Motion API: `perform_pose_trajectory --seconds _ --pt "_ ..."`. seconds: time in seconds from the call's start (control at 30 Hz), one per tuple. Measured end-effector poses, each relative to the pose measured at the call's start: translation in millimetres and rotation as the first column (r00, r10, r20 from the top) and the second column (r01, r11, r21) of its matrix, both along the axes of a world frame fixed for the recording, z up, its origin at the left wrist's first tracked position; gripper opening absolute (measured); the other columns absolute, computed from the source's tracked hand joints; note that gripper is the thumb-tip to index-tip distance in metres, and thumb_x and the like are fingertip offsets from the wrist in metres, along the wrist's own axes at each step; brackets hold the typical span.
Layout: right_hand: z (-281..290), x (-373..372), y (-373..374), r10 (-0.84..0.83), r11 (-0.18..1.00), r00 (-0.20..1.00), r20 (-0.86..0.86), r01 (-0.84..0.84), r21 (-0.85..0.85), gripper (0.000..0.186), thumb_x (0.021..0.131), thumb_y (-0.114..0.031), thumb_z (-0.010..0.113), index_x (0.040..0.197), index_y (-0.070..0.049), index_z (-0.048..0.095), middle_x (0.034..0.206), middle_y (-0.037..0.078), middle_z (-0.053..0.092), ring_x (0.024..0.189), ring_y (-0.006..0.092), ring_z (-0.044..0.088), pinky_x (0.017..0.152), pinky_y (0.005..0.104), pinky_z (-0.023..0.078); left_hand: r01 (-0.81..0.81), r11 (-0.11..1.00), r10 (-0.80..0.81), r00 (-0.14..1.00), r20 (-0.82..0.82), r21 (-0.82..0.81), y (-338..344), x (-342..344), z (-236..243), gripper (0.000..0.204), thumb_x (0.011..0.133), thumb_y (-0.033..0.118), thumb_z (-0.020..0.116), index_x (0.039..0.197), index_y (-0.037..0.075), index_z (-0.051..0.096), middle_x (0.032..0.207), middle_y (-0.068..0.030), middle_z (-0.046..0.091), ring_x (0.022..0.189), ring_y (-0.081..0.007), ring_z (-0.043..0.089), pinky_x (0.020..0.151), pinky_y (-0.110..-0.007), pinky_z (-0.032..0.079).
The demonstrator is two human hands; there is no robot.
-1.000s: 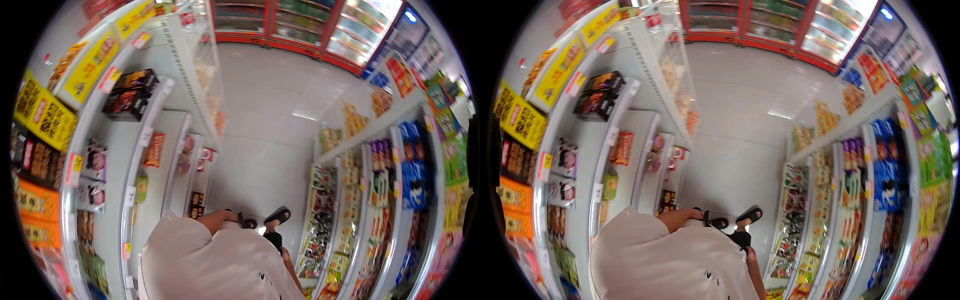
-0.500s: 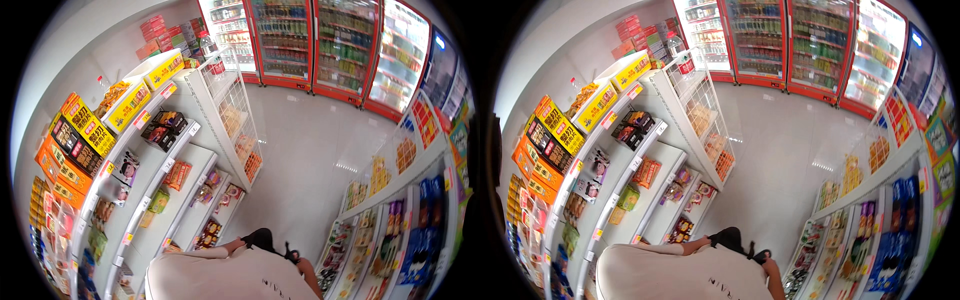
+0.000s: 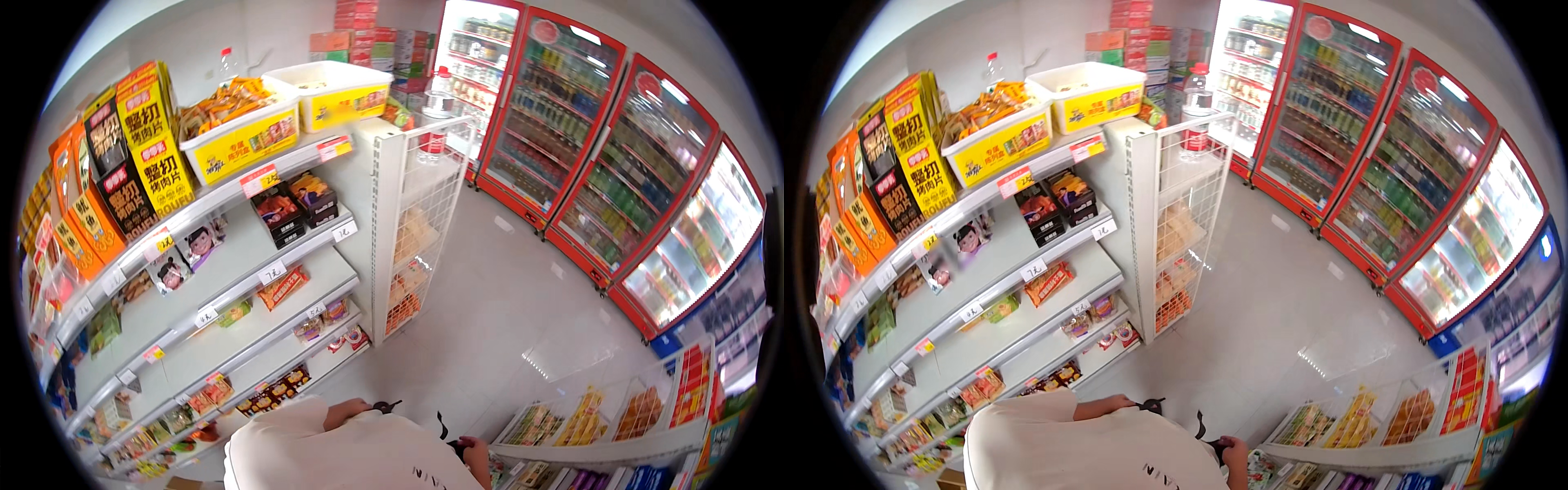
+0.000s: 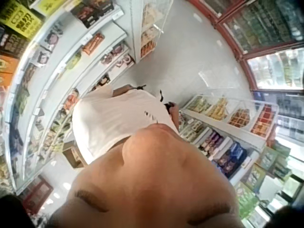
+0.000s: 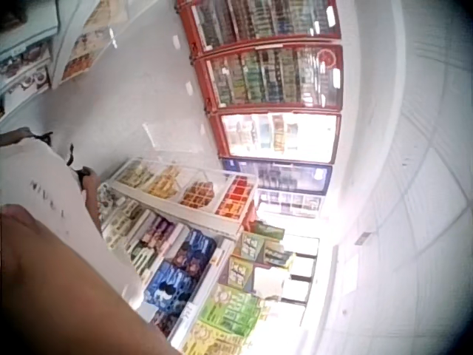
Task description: The person walks through a convenience store aisle carrying a cardboard box. They repeatedly pick various packaged snack items from the shelves and place them into the box. The person moves along the aisle, selecting items from different shelf levels and continuing to fill the box.
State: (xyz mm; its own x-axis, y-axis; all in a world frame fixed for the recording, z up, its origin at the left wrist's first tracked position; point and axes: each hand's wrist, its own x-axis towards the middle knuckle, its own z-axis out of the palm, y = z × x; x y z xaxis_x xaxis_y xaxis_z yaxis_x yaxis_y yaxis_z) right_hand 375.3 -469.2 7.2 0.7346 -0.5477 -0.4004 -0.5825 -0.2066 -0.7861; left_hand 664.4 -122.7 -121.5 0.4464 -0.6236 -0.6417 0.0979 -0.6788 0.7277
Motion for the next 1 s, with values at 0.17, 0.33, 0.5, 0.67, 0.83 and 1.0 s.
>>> perform_pose_trajectory --seconds 0.17,0.33,0.5,0.67,0.83,1.0 --pt "12 76 -31 0.088 0.932 0.996 0.035 -0.070 -0.357 0.035 0.081 -0.002 0.050 0.109 0.000 0.071 0.102 0.022 0.071 0.098 0.0377 0.068 0.088 0.0418 0.053 0.391 0.893 -0.442 0.852 0.279 0.221 -19 49 -17 0.031 0.077 0.027 0.062 0.098 0.009 0.076 0.097 -0.0174 0.072 0.088 -0.0361 0.067 0.082 -0.046 0.051" --pt "-11 126 -74 0.286 0.825 0.878 -0.385 -0.430 -0.367 0.035 0.085 -0.015 0.057 0.114 -0.003 0.069 0.104 0.026 0.068 0.096 0.0425 0.066 0.086 0.0464 0.053 -0.266 0.964 0.264 0.961 0.084 0.010 -61 37 12 0.032 0.083 0.029 0.056 0.092 0.002 0.072 0.093 -0.0178 0.072 0.085 -0.0328 0.067 0.078 -0.045 0.051" --pt "-82 158 -151 0.765 0.151 0.201 -0.612 -0.980 -0.132 0.034 0.080 -0.025 0.061 0.102 -0.002 0.072 0.101 0.027 0.069 0.092 0.0424 0.067 0.080 0.0477 0.054 -0.408 0.912 0.409 0.897 0.164 -0.042 -50 -10 11 0.034 0.084 0.031 0.057 0.098 0.004 0.073 0.089 -0.0151 0.073 0.083 -0.0278 0.068 0.076 -0.041 0.052" --pt "34 270 -136 0.705 0.428 0.352 -0.615 -0.904 -0.027 0.029 0.078 -0.026 0.064 0.084 0.000 0.073 0.086 0.023 0.070 0.085 0.0402 0.069 0.077 0.0459 0.055 -0.876 0.463 0.876 0.475 0.080 0.138 -25 -122 2 0.033 0.080 0.028 0.060 0.102 0.007 0.074 0.095 -0.0137 0.074 0.085 -0.0266 0.069 0.078 -0.041 0.053" --pt "12 317 -125 0.745 -0.370 -0.246 -0.620 -0.926 -0.078 0.028 0.082 -0.023 0.060 0.085 0.001 0.073 0.083 0.022 0.071 0.080 0.0344 0.071 0.075 0.0454 0.056 -0.880 0.362 0.887 0.426 0.176 0.308 -49 -186 48 0.040 0.079 0.030 0.061 0.105 0.002 0.072 0.094 -0.0176 0.073 0.090 -0.0299 0.069 0.083 -0.038 0.053" --pt "-66 294 -133 0.760 -0.576 -0.473 -0.446 -0.808 -0.124 0.030 0.087 -0.024 0.054 0.089 0.000 0.072 0.092 0.022 0.071 0.086 0.0381 0.070 0.075 0.0478 0.055 -0.767 0.334 0.792 0.543 0.278 0.548 -121 -236 86 0.040 0.082 0.040 0.057 0.115 0.020 0.070 0.115 -0.0160 0.068 0.111 -0.0316 0.062 0.095 -0.044 0.050"
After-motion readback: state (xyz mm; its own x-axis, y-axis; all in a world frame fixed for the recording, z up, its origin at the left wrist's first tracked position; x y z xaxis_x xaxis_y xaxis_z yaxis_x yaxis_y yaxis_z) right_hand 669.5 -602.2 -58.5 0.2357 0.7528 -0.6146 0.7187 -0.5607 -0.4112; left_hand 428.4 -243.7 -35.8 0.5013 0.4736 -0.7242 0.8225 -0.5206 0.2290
